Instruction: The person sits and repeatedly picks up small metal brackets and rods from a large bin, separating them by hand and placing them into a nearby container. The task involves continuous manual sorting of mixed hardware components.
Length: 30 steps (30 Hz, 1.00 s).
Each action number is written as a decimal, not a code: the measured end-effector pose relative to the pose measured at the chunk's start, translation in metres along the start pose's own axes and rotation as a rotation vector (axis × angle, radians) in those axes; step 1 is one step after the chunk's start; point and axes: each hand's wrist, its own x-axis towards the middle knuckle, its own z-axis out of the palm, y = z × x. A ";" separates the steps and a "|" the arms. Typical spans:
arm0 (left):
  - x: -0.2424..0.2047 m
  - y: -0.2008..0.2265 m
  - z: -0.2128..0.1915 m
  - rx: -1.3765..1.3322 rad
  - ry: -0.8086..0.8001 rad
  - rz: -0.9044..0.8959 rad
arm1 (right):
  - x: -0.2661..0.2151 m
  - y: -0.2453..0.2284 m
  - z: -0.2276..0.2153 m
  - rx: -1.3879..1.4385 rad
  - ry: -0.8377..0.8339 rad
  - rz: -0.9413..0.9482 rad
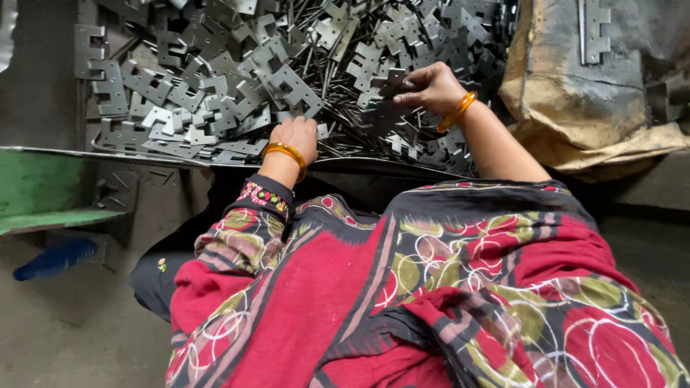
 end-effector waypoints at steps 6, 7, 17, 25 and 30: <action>-0.029 -0.020 0.000 -0.646 0.462 0.051 | 0.014 0.016 0.027 0.170 0.289 -0.215; -0.031 -0.022 -0.001 -0.906 0.500 0.065 | 0.015 0.016 0.027 0.179 0.339 -0.285; -0.042 -0.051 -0.009 -2.750 0.500 -0.204 | 0.019 0.029 0.018 0.078 0.494 -0.244; -0.047 -0.060 0.027 -2.692 0.427 -0.159 | 0.021 0.035 0.023 -0.318 0.402 -0.355; -0.053 -0.056 0.021 -2.768 0.402 -0.173 | 0.020 0.025 0.042 -0.564 0.288 -0.340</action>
